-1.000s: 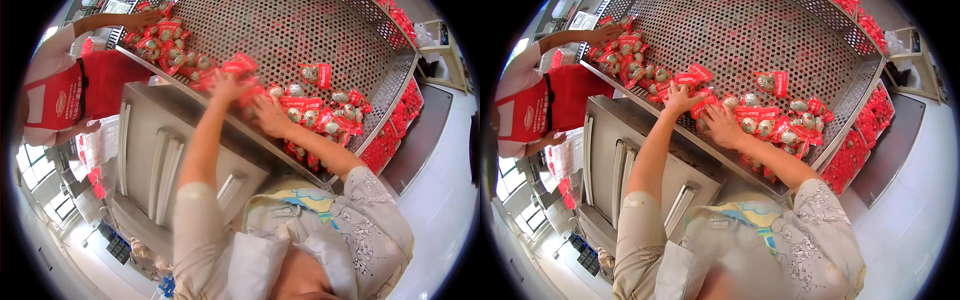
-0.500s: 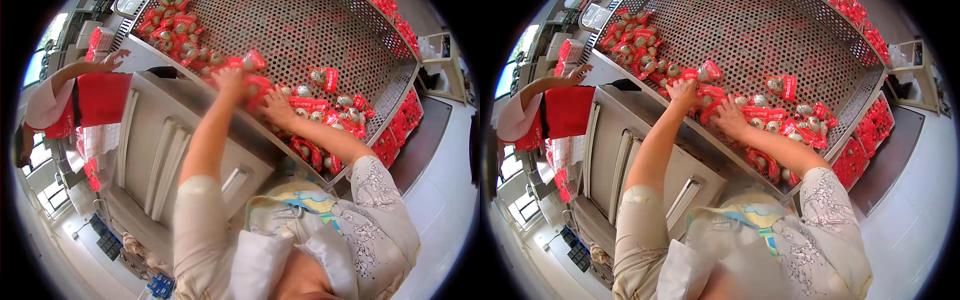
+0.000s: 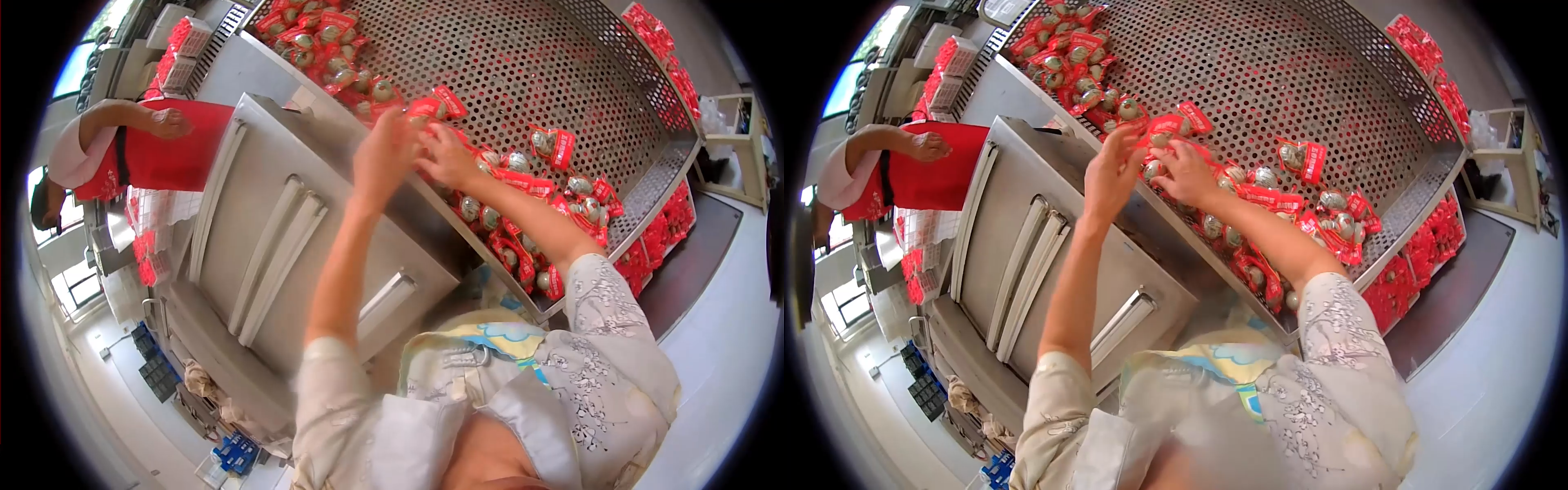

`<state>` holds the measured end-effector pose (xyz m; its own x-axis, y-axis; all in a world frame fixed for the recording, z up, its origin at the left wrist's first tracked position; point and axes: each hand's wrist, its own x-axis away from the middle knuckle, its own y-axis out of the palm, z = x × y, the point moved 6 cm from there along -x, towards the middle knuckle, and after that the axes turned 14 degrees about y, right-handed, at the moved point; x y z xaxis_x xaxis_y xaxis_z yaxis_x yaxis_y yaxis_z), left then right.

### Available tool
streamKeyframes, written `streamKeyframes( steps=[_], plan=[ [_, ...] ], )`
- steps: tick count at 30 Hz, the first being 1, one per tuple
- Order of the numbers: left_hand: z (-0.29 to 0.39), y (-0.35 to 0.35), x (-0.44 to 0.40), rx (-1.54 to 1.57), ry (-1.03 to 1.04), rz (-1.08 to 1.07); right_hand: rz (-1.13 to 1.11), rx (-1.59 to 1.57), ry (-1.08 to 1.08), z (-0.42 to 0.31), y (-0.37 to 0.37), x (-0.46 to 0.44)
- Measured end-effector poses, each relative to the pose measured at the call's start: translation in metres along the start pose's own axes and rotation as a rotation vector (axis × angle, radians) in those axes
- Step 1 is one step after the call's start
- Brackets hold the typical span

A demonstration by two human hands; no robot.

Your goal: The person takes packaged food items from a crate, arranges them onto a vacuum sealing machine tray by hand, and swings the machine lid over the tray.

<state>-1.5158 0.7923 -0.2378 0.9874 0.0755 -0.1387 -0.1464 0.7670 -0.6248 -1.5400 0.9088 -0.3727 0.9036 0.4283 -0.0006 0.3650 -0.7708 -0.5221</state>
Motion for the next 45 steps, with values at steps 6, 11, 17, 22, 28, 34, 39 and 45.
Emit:
streamKeyframes(
  steps=[6,11,17,22,28,34,39,45],
  plan=[
    [0.017,-0.034,0.117,0.042,0.013,0.177,-0.037,0.468,-0.195,0.007,0.014,-0.026],
    [0.022,-0.051,0.205,0.037,-0.214,0.276,-0.220,0.285,-0.209,0.006,0.022,-0.003],
    [0.046,-0.049,0.234,0.088,-0.248,0.294,0.009,0.615,-0.098,0.001,0.014,-0.010],
    [0.051,-0.064,0.243,0.037,-0.046,0.261,0.075,0.849,-0.352,0.029,0.047,0.012],
    [0.054,-0.088,0.290,0.224,0.068,0.224,0.241,0.350,0.100,-0.044,-0.049,0.076],
    [0.064,-0.112,0.350,0.293,0.267,0.060,0.596,-0.027,0.423,-0.068,-0.078,0.314],
    [0.071,-0.096,0.391,0.199,0.409,-0.112,0.582,-0.300,0.749,-0.075,-0.015,0.489],
    [0.093,-0.033,0.432,0.298,0.572,-0.393,0.406,-0.162,0.580,-0.148,0.062,0.576]
  ],
)
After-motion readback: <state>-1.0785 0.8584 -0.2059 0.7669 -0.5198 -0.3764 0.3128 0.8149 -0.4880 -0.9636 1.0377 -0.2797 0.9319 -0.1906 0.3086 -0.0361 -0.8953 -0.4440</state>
